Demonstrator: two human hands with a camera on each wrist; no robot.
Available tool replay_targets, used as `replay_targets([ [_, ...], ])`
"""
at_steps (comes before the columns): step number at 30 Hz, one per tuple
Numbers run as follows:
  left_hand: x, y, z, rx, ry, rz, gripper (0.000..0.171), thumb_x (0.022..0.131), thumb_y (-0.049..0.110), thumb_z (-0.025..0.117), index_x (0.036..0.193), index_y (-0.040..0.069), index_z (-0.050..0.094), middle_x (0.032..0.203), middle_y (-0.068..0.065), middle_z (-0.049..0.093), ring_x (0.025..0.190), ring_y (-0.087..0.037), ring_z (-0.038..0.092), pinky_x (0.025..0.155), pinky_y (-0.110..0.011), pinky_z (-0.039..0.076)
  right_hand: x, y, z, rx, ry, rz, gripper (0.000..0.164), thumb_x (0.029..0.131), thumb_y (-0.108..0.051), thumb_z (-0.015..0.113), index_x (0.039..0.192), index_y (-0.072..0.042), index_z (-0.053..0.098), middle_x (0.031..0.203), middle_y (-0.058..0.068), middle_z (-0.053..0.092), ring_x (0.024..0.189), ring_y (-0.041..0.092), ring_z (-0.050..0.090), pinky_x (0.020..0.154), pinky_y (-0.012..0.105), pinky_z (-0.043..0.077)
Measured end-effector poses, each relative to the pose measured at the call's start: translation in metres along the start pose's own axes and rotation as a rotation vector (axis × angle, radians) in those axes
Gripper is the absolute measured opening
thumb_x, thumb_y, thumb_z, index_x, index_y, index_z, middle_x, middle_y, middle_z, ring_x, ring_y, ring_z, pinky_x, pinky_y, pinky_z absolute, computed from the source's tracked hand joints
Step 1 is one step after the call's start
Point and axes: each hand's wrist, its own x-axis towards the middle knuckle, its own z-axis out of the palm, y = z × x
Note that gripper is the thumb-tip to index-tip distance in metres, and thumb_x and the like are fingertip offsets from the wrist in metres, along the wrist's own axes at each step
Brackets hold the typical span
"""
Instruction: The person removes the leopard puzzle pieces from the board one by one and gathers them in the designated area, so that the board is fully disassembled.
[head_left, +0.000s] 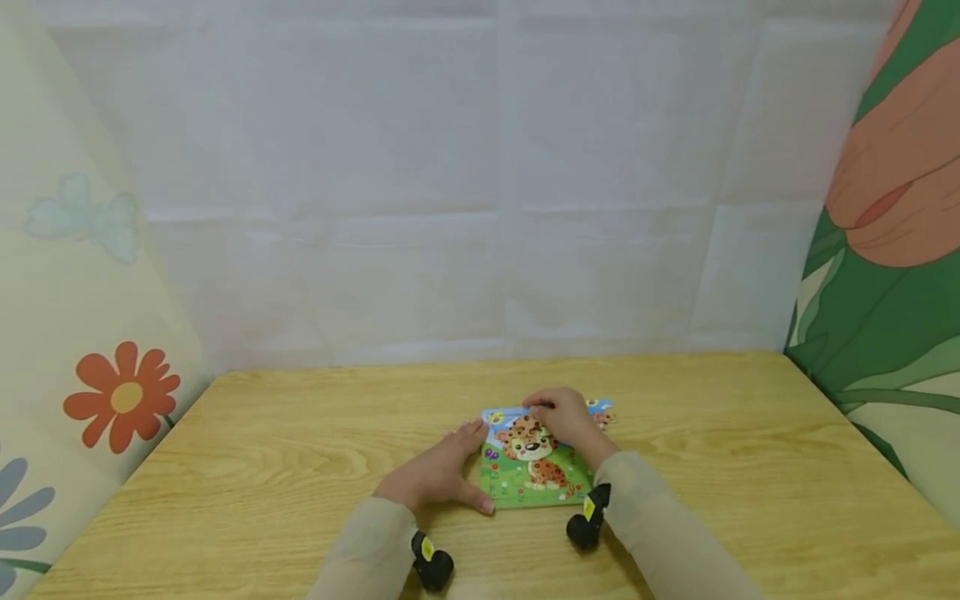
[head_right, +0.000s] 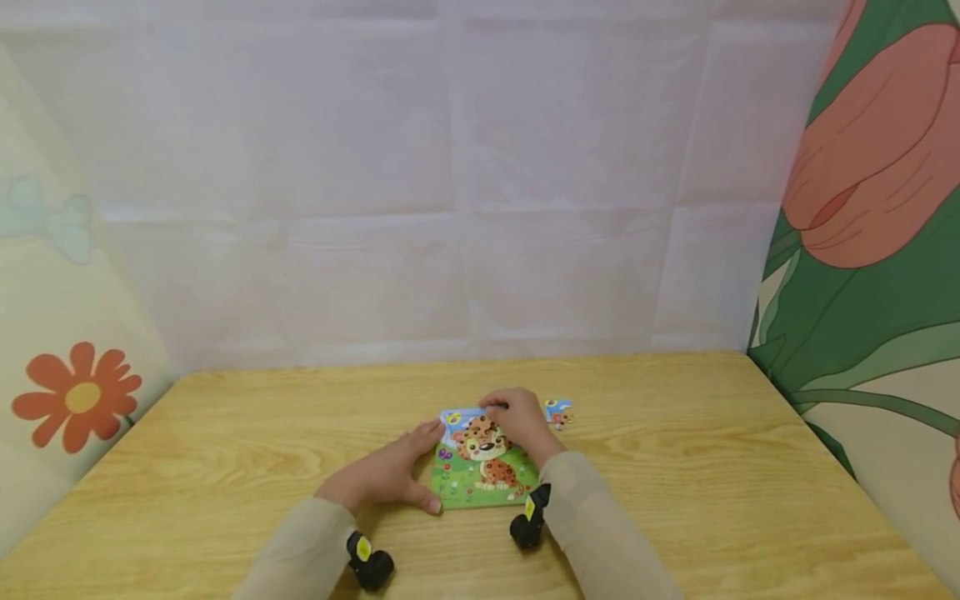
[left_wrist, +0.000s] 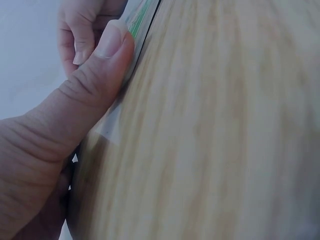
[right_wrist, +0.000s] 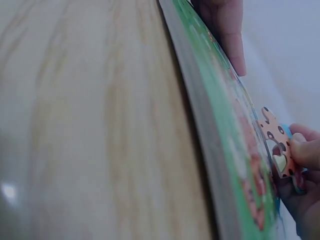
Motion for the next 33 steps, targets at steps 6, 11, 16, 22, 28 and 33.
replay_targets([
  [6, 0.000, 0.000, 0.001, 0.018, 0.002, -0.008, 0.115, 0.060, 0.046, 0.081, 0.147, 0.001, 0.019, 0.154, -0.013, 0.012, 0.141, -0.034, 0.008, 0.114, -0.051, 0.011, -0.001, -0.001, -0.004, 0.043, 0.028, 0.008, 0.019, 0.092, -0.008, 0.055, 0.106, -0.007, 0.068, 0.097, 0.008, 0.068, 0.069, 0.013, 0.055, 0.057, 0.025, 0.047],
  [11, 0.001, 0.000, 0.001, 0.024, 0.011, -0.011, 0.116, 0.060, 0.045, 0.081, 0.146, 0.000, 0.019, 0.154, -0.015, 0.013, 0.141, -0.034, 0.009, 0.114, -0.051, 0.012, -0.002, -0.002, -0.008, 0.092, 0.067, 0.010, 0.020, 0.093, -0.011, 0.054, 0.109, -0.007, 0.067, 0.097, 0.007, 0.067, 0.075, 0.014, 0.060, 0.059, 0.026, 0.050],
  [16, 0.000, 0.000, 0.000, 0.005, 0.008, 0.004, 0.115, 0.061, 0.043, 0.082, 0.146, -0.002, 0.019, 0.154, -0.016, 0.013, 0.141, -0.035, 0.009, 0.114, -0.051, 0.011, -0.003, -0.005, -0.012, 0.126, 0.095, 0.024, 0.020, 0.093, -0.010, 0.054, 0.109, -0.005, 0.067, 0.092, 0.006, 0.066, 0.075, 0.014, 0.059, 0.059, 0.026, 0.051],
  [22, 0.000, 0.000, 0.001, 0.022, 0.016, 0.014, 0.115, 0.059, 0.043, 0.082, 0.145, -0.002, 0.020, 0.154, -0.016, 0.014, 0.141, -0.035, 0.010, 0.114, -0.050, 0.011, -0.003, -0.005, -0.019, 0.169, 0.148, 0.072, 0.020, 0.095, -0.010, 0.051, 0.107, -0.005, 0.066, 0.087, 0.008, 0.062, 0.073, 0.016, 0.052, 0.059, 0.024, 0.045],
  [28, 0.000, -0.001, 0.001, 0.011, -0.007, 0.012, 0.114, 0.062, 0.044, 0.081, 0.146, -0.001, 0.018, 0.154, -0.015, 0.013, 0.142, -0.034, 0.008, 0.115, -0.050, 0.010, -0.006, 0.000, -0.028, 0.260, 0.155, 0.109, 0.021, 0.096, -0.007, 0.048, 0.109, -0.002, 0.063, 0.108, 0.011, 0.062, 0.096, 0.021, 0.056, 0.079, 0.031, 0.050],
  [33, 0.001, -0.002, 0.002, 0.003, -0.013, 0.011, 0.115, 0.062, 0.044, 0.081, 0.146, -0.001, 0.018, 0.154, -0.015, 0.012, 0.142, -0.034, 0.007, 0.114, -0.051, 0.011, -0.010, 0.005, -0.039, 0.207, 0.126, 0.129, 0.024, 0.098, -0.011, 0.042, 0.111, -0.006, 0.062, 0.115, 0.008, 0.059, 0.104, 0.022, 0.054, 0.086, 0.037, 0.048],
])
